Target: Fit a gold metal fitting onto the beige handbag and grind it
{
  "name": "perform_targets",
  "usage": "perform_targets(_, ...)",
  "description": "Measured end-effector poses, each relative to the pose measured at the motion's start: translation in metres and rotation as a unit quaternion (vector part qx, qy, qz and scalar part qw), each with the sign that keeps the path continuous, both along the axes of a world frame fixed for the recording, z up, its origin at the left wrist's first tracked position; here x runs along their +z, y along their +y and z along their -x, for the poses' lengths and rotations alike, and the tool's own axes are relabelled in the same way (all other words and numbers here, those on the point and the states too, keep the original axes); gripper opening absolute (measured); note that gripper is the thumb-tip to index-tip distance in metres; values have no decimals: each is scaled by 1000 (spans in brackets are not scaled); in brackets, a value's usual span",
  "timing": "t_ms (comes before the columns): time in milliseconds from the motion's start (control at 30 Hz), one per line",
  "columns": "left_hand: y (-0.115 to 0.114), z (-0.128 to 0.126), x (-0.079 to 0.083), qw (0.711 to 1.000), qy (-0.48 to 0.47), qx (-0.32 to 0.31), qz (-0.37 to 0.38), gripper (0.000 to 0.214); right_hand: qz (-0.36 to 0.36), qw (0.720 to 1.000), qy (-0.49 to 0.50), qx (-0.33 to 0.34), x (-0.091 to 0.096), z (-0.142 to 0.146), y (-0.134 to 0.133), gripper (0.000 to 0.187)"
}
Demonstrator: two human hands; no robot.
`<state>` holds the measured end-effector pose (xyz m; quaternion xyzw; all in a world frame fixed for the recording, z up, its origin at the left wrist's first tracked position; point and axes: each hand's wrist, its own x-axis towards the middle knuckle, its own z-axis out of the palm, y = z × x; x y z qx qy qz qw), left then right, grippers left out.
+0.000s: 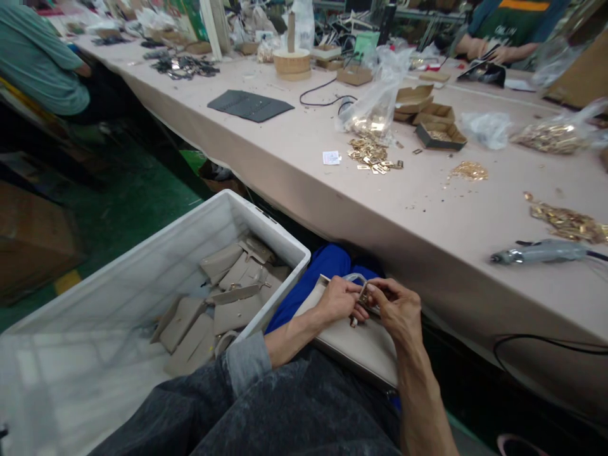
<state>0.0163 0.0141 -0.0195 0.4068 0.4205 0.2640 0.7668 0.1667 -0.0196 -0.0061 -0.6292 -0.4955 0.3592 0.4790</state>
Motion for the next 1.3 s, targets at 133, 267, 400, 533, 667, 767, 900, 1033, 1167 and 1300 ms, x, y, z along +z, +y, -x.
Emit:
perform_targets(133,0,1,-2,1000,-6,3,-6,20,-12,1000,0,0,0,3,1,30)
perform_targets(267,-1,1,-1,1000,-2,-5,-5,23,-6,1000,0,-13,0,4,1,32)
perform_targets(400,-1,2,0,1000,1,-18,-11,20,1,1000,6,-21,0,4,1,33)
perform_targets(533,-2,2,-1,999,4,-17,-31,20,10,1000,19,-24,-1,5,0,37)
perform_targets(667,-2,2,0,999,17,-5,-31,21,9,1000,5,-20,-4,2,-1,36)
perform_targets(767,-2,2,1,999,26,-1,-24,20,4,1000,-27,-6,-8,-6,0,33)
perform_targets(900,-3,3,1,999,33,-10,-28,23,7,997,-68,33,-11,-17,2,34)
perform_targets(1033,-3,3,-1,999,27,-8,-29,25,-9,996,-88,27,-7,-16,-1,33)
perform_targets(1167,-3,2,-2,999,21,-9,-24,24,-13,994,-106,2,-1,-8,-3,32)
perform_targets(1300,-4,2,1,999,20,-6,-28,24,21,995,-98,0,-1,-6,-2,31)
